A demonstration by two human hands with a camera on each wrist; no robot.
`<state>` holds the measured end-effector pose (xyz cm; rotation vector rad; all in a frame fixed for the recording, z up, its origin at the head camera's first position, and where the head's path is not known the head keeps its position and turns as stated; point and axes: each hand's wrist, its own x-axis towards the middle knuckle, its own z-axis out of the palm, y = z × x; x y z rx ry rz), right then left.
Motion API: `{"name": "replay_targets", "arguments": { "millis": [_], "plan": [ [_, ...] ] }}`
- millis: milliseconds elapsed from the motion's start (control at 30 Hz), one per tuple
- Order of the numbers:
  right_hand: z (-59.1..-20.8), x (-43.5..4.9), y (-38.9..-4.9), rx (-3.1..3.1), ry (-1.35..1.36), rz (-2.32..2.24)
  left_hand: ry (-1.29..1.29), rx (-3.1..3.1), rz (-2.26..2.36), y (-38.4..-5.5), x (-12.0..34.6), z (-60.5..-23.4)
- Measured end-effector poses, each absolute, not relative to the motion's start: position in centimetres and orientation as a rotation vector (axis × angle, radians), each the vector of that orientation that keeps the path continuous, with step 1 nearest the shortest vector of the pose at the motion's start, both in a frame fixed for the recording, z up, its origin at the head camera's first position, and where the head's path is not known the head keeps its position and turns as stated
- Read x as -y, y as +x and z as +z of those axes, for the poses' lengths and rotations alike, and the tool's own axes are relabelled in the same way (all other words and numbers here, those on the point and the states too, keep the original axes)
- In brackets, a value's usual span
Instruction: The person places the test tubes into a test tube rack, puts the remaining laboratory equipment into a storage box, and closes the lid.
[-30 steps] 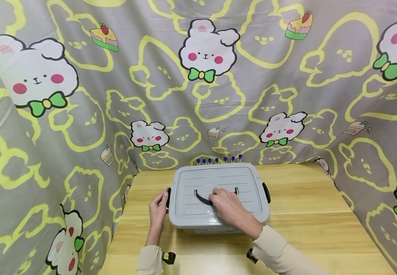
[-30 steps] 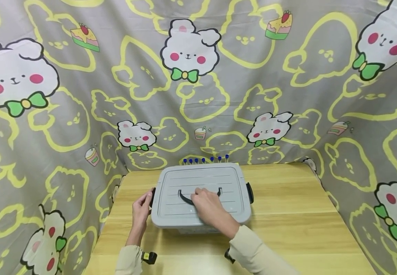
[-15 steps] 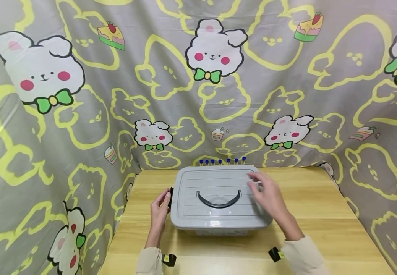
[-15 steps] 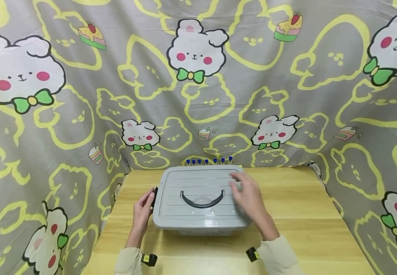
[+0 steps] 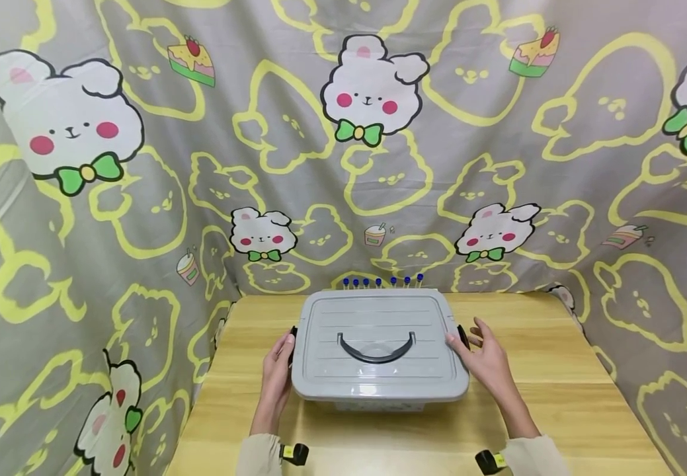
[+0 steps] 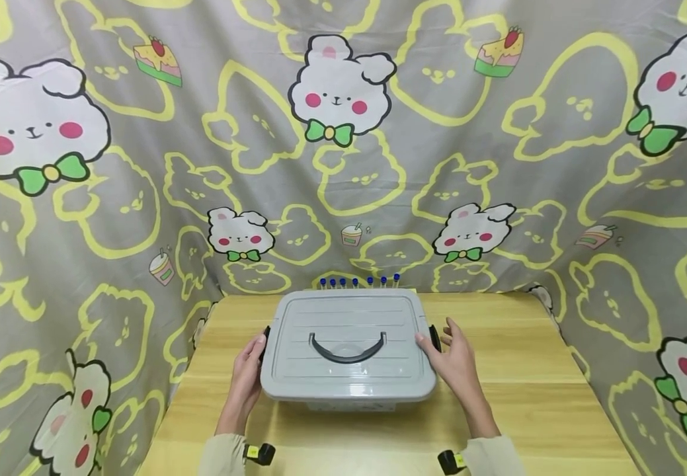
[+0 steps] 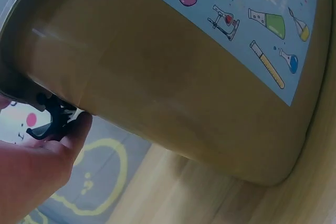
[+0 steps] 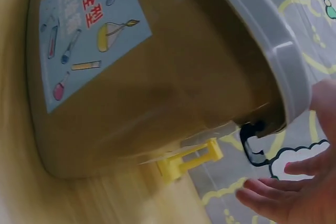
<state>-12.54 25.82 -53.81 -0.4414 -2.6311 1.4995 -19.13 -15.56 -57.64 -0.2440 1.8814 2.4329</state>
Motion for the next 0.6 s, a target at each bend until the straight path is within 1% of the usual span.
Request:
{"name": "replay_targets", "arguments": {
  "millis": [233, 433, 600],
  "plan": [
    [-54.2, -25.2, -12.3, 2.644, -0.586, 1.638, -0.220, -1.831, 2.452, -19.2, 15.2, -57.2],
    [-54.9, -24.7, -12.4, 2.624, -0.624, 1.616, -0.203, -1.787, 2.480, -19.2, 14.9, -56.9],
    [-54.8, -24.4, -12.5, 2.587, -0.614, 1.549, -0.166, -1.836, 2.476, -19.2, 14.8, -56.5]
  ]
}}
